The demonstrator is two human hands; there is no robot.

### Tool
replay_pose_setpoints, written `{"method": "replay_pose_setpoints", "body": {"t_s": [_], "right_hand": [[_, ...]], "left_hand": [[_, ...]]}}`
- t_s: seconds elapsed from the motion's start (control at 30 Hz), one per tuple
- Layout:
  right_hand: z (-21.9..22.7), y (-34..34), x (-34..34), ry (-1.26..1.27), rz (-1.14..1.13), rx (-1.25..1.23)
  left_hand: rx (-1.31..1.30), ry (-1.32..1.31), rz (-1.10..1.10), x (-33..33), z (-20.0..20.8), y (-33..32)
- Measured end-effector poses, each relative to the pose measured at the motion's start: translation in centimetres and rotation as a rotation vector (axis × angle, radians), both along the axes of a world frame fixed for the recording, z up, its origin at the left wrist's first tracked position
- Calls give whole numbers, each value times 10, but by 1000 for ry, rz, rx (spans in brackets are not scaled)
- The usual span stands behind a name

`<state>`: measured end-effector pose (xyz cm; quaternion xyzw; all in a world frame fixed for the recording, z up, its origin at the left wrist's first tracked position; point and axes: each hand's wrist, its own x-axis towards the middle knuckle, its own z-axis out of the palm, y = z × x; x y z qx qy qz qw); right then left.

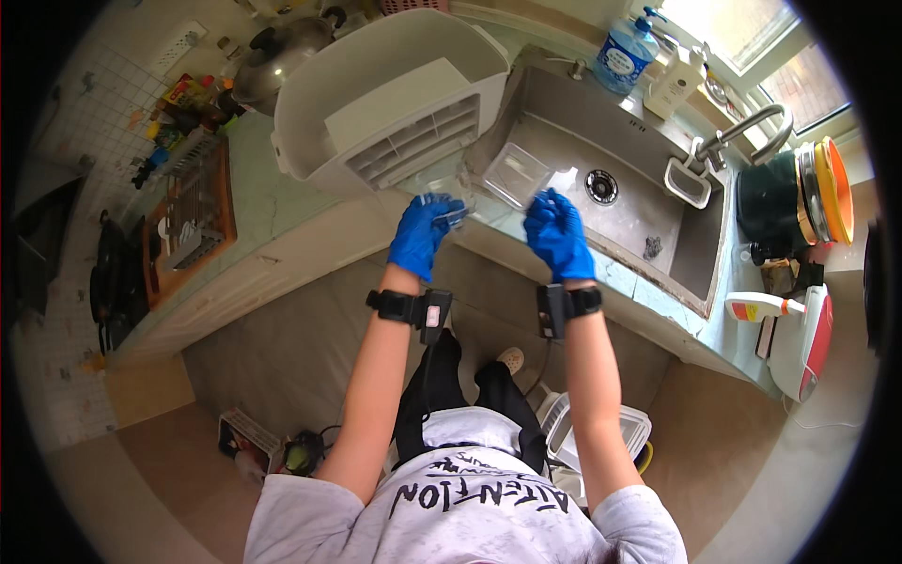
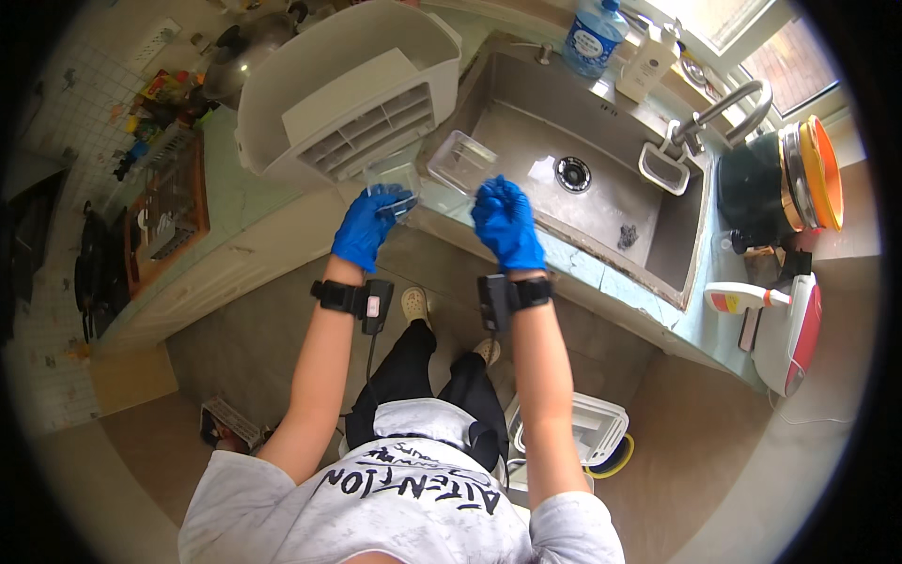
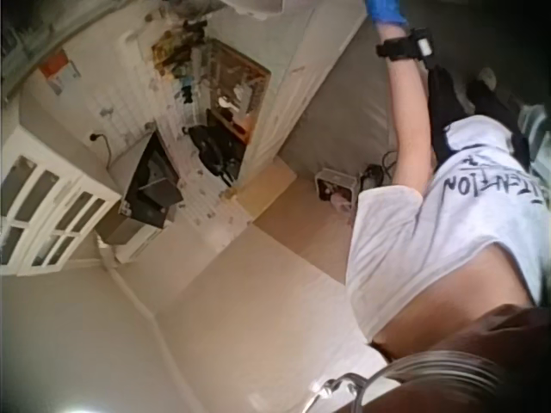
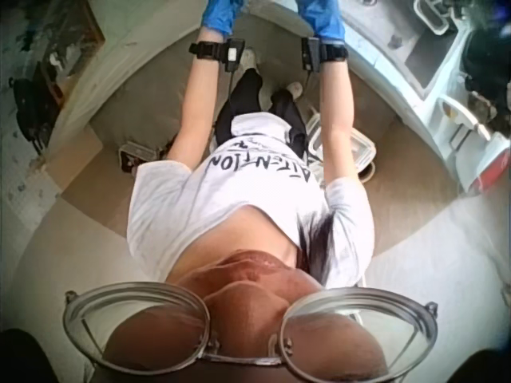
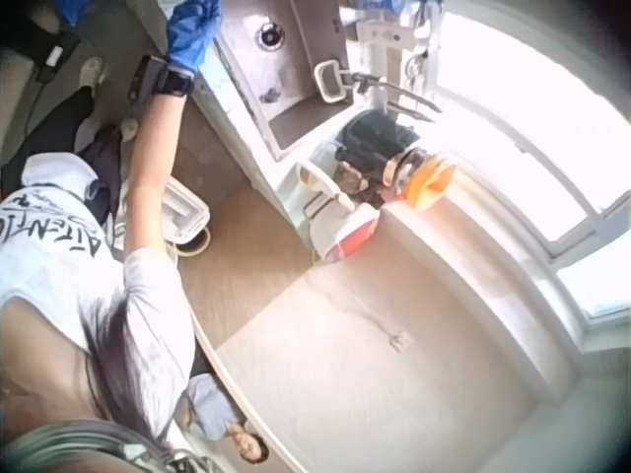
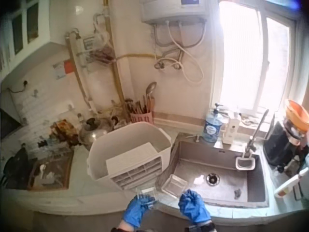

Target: The person removes white plastic dividers, trays, and a side panel from a bin and fits them into a large white plastic housing on a kitchen counter, eventually clipping a top frame onto the assembly.

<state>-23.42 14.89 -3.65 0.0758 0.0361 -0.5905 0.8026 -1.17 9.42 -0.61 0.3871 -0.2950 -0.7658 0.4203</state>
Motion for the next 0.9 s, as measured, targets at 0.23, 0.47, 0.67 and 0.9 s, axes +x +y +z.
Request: {"method": "replay_pose_setpoints", "body": {"t_s": [0.23,0.47,0.67,0.9], "right_hand": [[-18,-79,53,-225,-65,152],[-36,-103,64,-82,-245,202],[-39,-102,72,-97,-160,52],[-22,-114,73,-42,-264,175]], "left_hand": [[131,147,55,47,-3,-9],[216,147,-17,36,3,-31],[222,202,8,27,-21,-46],[156,289,15,15,-35,-63]]}}
